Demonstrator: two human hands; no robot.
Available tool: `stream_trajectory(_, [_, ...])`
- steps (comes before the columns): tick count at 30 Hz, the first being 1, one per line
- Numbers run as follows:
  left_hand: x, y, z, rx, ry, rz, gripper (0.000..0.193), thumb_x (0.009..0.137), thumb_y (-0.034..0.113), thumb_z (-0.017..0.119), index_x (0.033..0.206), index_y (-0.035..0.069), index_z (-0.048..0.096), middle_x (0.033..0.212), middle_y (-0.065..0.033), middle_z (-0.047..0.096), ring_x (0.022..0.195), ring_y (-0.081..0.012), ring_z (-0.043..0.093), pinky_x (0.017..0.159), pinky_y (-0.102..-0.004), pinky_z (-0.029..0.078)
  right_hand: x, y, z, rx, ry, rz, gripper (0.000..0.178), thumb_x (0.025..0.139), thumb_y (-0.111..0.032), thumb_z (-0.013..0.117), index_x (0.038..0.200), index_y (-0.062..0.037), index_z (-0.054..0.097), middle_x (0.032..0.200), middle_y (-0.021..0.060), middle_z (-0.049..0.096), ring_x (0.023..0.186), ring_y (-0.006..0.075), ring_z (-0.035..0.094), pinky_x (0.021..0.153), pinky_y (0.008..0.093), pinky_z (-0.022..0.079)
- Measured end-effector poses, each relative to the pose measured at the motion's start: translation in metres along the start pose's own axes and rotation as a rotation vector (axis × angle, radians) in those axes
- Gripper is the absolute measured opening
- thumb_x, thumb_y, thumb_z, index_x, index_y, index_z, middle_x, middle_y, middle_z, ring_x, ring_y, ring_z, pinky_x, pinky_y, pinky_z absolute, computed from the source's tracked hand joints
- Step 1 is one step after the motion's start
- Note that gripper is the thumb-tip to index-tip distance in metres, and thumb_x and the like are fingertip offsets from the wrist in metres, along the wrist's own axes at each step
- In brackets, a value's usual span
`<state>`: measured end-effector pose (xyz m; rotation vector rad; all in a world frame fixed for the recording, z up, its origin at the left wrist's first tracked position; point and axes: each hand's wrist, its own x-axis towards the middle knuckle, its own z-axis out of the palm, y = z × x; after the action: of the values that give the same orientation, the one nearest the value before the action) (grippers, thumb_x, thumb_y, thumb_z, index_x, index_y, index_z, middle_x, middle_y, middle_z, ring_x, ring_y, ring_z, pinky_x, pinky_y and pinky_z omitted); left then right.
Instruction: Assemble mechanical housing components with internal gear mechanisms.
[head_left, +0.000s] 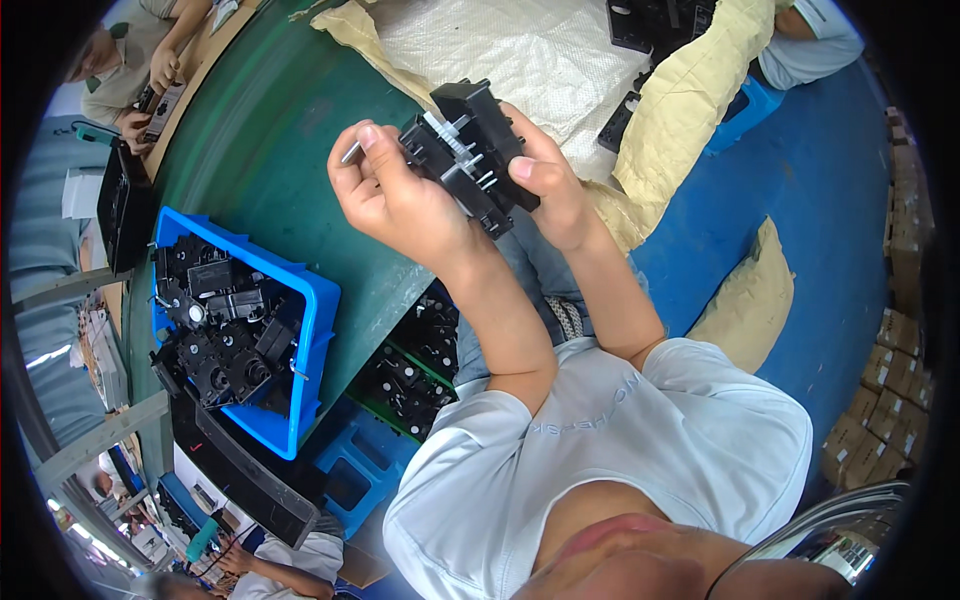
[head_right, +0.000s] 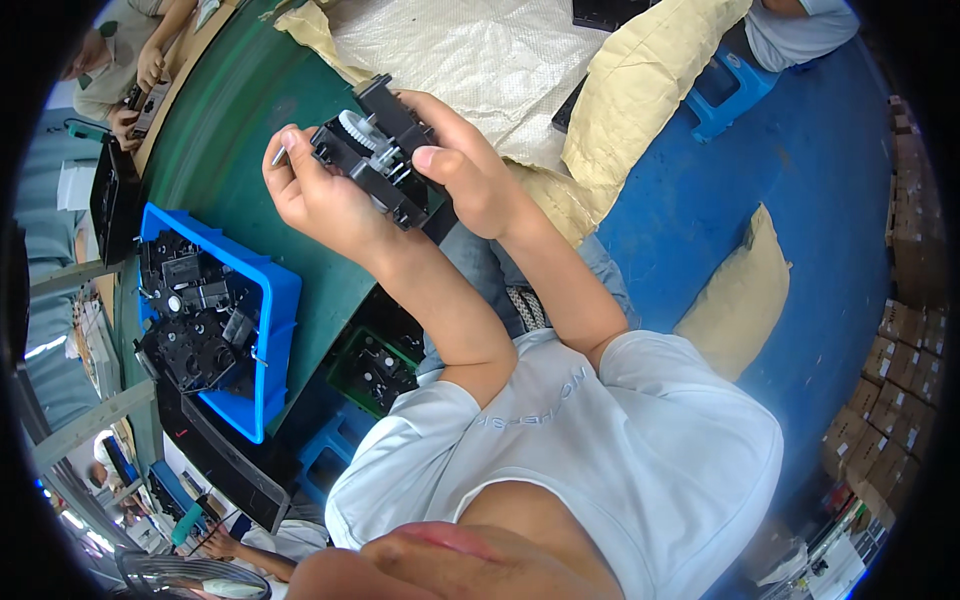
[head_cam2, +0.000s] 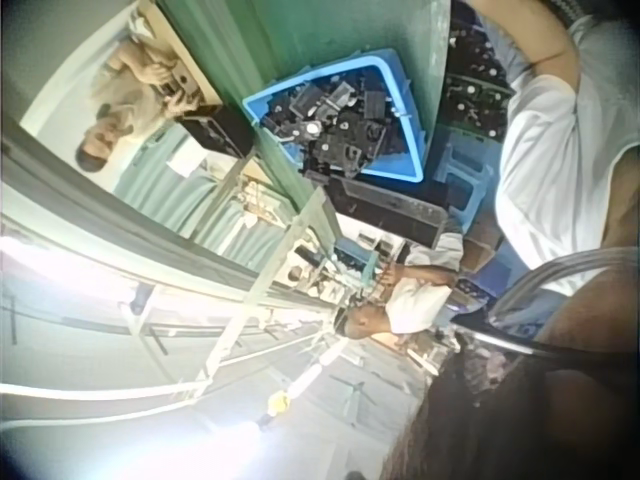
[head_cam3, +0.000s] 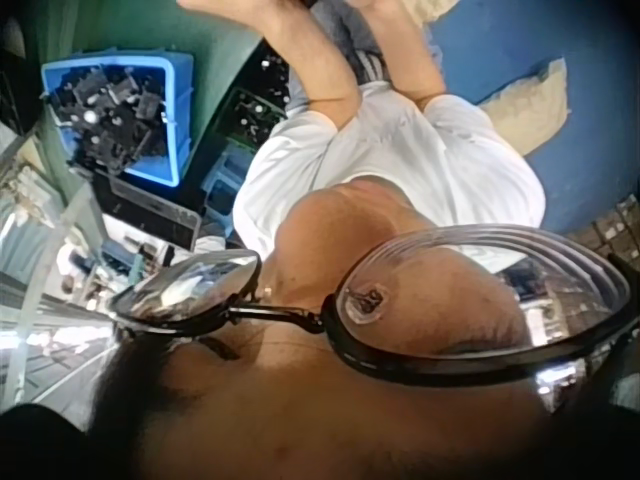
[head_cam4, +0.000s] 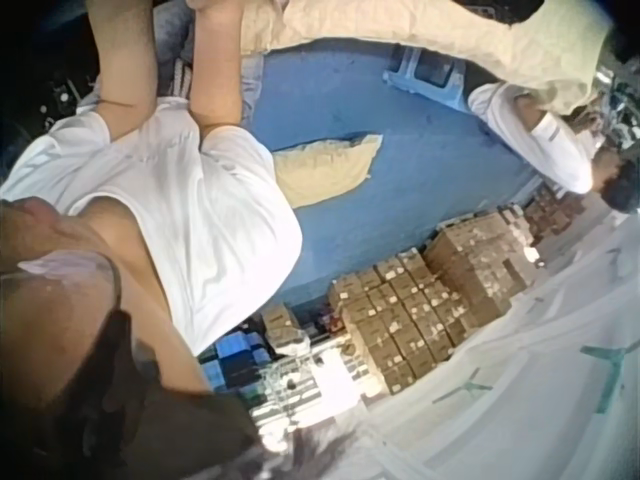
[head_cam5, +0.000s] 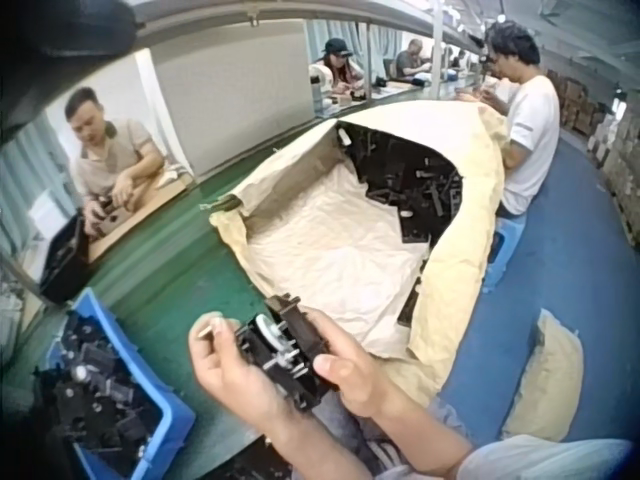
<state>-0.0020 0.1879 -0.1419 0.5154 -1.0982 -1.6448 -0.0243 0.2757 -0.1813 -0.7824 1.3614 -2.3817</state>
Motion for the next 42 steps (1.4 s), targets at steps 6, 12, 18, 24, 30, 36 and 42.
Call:
stream_trajectory(6, [0.001, 0.002, -0.005, 0.15, 0.006, 0.072, 0.012, 0.097, 0.015, 0.059, 0.099, 0.003, 0.059, 0.076, -0.0032, 0.057, 0.064, -0.007, 0.05, 0.061, -0.0186, 0.042, -0.001, 0.004, 0.001, -0.056, -0.015, 0.055, 0.061, 0.083, -0.027, 0.043, 0.134, 0.0053, 0.045, 0.12, 0.017, 0.058, 0.103, 0.0225, 0.051, 0.094, 0.0322, 0.038])
stream_trajectory(12, [-0.002, 0.005, -0.002, 0.241, -0.021, 0.097, 0.013, 0.096, 0.014, 0.058, 0.098, 0.002, 0.059, 0.076, -0.004, 0.056, 0.064, -0.0075, 0.05, 0.061, -0.0191, 0.042, -0.002, 0.002, -0.005, -0.119, -0.033, 0.115, 0.061, 0.084, -0.025, 0.042, 0.136, 0.0059, 0.043, 0.125, 0.0197, 0.054, 0.11, 0.0263, 0.05, 0.099, 0.0354, 0.036])
stream_trajectory(18, [0.0, -0.002, -0.001, 0.23, -0.039, 0.074, 0.013, 0.096, 0.014, 0.058, 0.099, 0.001, 0.059, 0.077, -0.0046, 0.056, 0.065, -0.0084, 0.05, 0.061, -0.0202, 0.043, 0.0, -0.001, -0.011, -0.346, -0.062, 0.022, 0.059, 0.086, -0.024, 0.038, 0.137, 0.0062, 0.043, 0.129, 0.0221, 0.052, 0.114, 0.0314, 0.049, 0.102, 0.0381, 0.035])
stream_trajectory(24, [0.001, -0.004, -0.007, 0.251, -0.007, 0.046, 0.012, 0.094, 0.012, 0.061, 0.1, 0.002, 0.062, 0.079, -0.0052, 0.061, 0.07, -0.0108, 0.056, 0.065, -0.0225, 0.047, 0.0, -0.002, -0.01, -0.442, -0.114, 0.005, 0.058, 0.087, -0.023, 0.037, 0.137, 0.0066, 0.042, 0.13, 0.0237, 0.051, 0.115, 0.0352, 0.049, 0.103, 0.0386, 0.035])
stream_trajectory(30, [0.001, 0.0, -0.01, 0.212, -0.009, 0.049, 0.014, 0.097, 0.014, 0.058, 0.1, 0.001, 0.059, 0.077, -0.0052, 0.056, 0.066, -0.0091, 0.05, 0.061, -0.0213, 0.043, -0.004, 0.004, -0.008, -0.367, -0.139, 0.041, 0.059, 0.087, -0.024, 0.037, 0.137, 0.0072, 0.042, 0.132, 0.0236, 0.051, 0.115, 0.0346, 0.049, 0.103, 0.0385, 0.035])
stream_trajectory(36, [-0.001, 0.001, -0.005, 0.245, -0.029, 0.055, 0.014, 0.097, 0.014, 0.058, 0.1, 0.001, 0.059, 0.077, -0.0053, 0.057, 0.065, -0.009, 0.05, 0.06, -0.0213, 0.043, -0.002, 0.006, -0.011, -0.312, -0.103, 0.027, 0.059, 0.087, -0.024, 0.037, 0.136, 0.0078, 0.042, 0.132, 0.0237, 0.051, 0.114, 0.0339, 0.05, 0.102, 0.0388, 0.036])
stream_trajectory(42, [-0.003, 0.002, -0.005, 0.283, -0.038, 0.099, 0.014, 0.097, 0.014, 0.058, 0.1, 0.001, 0.059, 0.078, -0.0058, 0.057, 0.065, -0.009, 0.05, 0.059, -0.0208, 0.043, -0.003, 0.001, -0.009, -0.376, -0.089, 0.018, 0.059, 0.086, -0.024, 0.038, 0.135, 0.0086, 0.043, 0.13, 0.0237, 0.052, 0.112, 0.0331, 0.051, 0.101, 0.0388, 0.037])
